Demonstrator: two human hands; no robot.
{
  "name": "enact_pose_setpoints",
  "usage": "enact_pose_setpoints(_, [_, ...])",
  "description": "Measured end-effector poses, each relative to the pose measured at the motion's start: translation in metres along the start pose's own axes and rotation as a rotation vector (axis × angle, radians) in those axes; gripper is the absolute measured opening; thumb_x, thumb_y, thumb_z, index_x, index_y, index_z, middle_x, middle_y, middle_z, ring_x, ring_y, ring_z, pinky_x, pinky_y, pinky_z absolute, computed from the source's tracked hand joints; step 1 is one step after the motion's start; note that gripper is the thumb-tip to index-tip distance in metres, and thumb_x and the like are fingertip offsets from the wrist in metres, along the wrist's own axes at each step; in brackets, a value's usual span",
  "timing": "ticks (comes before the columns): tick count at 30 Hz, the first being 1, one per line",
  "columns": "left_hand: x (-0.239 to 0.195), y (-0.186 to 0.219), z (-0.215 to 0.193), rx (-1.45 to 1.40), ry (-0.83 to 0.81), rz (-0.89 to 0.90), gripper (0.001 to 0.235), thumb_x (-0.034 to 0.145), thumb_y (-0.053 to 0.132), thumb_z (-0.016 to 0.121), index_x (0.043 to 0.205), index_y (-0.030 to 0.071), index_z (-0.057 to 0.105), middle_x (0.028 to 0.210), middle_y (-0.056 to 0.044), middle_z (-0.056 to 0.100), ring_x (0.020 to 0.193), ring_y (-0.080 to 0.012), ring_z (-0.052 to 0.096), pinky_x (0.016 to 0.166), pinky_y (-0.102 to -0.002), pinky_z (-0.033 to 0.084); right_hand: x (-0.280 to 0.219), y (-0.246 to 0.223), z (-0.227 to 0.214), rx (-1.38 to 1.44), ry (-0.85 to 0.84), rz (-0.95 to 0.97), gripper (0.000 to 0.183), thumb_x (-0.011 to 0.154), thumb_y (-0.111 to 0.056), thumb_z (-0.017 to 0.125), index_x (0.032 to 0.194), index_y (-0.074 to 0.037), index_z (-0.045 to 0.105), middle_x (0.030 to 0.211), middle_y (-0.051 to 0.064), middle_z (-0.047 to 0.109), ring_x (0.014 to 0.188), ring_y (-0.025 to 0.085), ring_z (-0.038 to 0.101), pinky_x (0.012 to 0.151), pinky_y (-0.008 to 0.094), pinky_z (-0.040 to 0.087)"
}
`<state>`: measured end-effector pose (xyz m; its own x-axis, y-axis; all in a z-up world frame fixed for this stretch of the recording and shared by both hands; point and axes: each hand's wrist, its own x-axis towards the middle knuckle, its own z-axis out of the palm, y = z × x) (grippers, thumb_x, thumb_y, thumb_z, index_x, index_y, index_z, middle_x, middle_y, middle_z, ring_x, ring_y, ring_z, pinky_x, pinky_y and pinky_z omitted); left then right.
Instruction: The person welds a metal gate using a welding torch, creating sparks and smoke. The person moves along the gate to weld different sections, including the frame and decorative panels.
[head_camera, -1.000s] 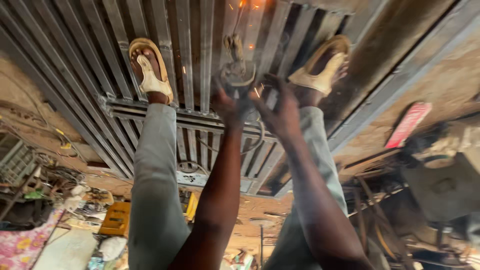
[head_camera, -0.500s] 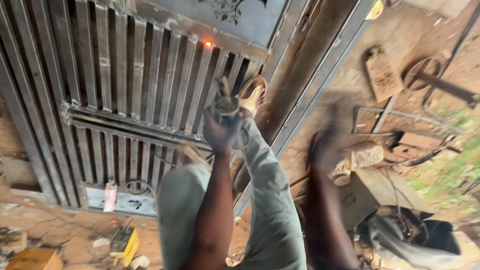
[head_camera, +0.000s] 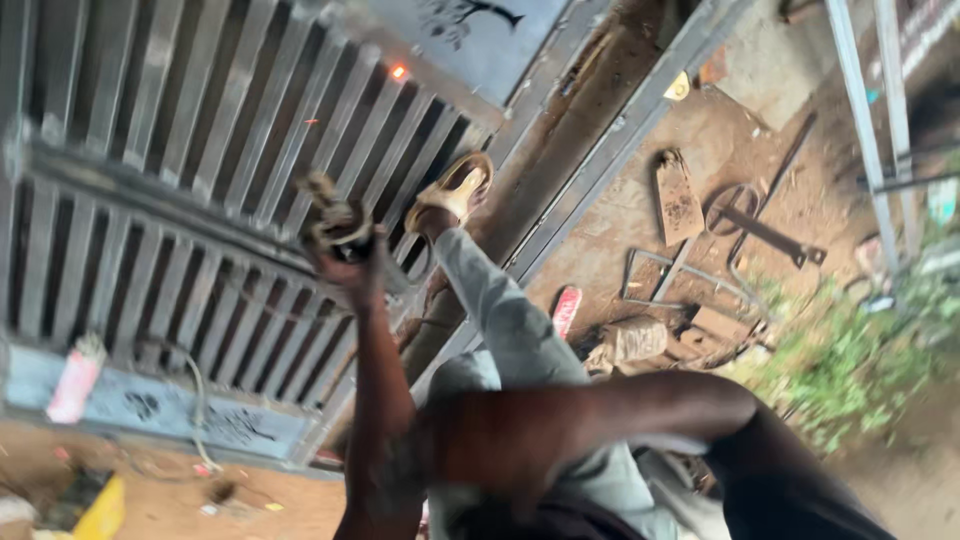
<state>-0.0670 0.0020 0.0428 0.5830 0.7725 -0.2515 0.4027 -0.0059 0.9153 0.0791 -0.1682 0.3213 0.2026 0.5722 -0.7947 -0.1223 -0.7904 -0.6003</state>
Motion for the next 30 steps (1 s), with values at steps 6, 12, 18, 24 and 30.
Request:
enact_pose_setpoints(6, [-0.101,-0.011,-0.171,0.565,0.523,-0.233,0.091,0.073,0.03,0.098,0.142,-0.002,0.048,0.127,-0.019,0.068,0.104,-0.0314,0.073,0.087,-0.043,0.062,-0.02,-0.077,-0.006,-0.06,0.336,-0.408,0.081,0.085,-0.017,0.08,0.153,0.0,0.042,0.148,0.024,0.054,0.141,0.041,0.051,0.118,0.045,0.043])
enact_pose_setpoints(12, [-0.268,0.026,-0.282,0.089,0.905,-0.216,0.088,0.072,0.023,0.098,0.14,0.001,0.046,0.129,-0.018,0.066,0.107,-0.0334,0.07,0.09,-0.047,0.066,-0.159,-0.005,0.079,-0.268,-0.207,-0.03,0.08,0.087,-0.039,0.079,0.15,-0.005,0.043,0.145,0.021,0.055,0.137,0.033,0.052,0.115,0.042,0.041])
enact_pose_setpoints(18, [-0.405,0.068,-0.324,0.479,0.927,-0.405,0.077,0.077,0.027,0.098,0.136,0.004,0.054,0.123,-0.015,0.073,0.102,-0.033,0.073,0.09,-0.046,0.06,-0.259,0.2,0.084,-0.082,0.108,0.002,0.058,0.09,-0.006,0.061,0.146,-0.017,0.052,0.141,0.015,0.06,0.127,0.025,0.059,0.102,0.037,0.053])
enact_pose_setpoints(24, [-0.474,0.073,-0.311,0.473,1.086,-0.479,0.071,0.067,0.036,0.097,0.116,0.004,0.057,0.102,-0.016,0.073,0.079,-0.0352,0.073,0.071,-0.046,0.062,-0.315,0.287,-0.037,-0.083,1.179,0.186,0.065,0.102,-0.018,0.064,0.158,-0.012,0.031,0.159,0.018,0.039,0.143,0.029,0.048,0.116,0.04,0.043])
enact_pose_setpoints(30, [-0.535,0.068,-0.29,0.637,1.291,-0.197,0.081,0.072,0.035,0.098,0.129,-0.002,0.053,0.11,-0.019,0.072,0.086,-0.0357,0.072,0.073,-0.045,0.061,-0.351,0.188,-0.188,0.393,2.004,-0.586,0.084,0.114,-0.037,0.075,0.169,-0.01,0.017,0.177,0.02,0.022,0.16,0.032,0.043,0.13,0.043,0.039])
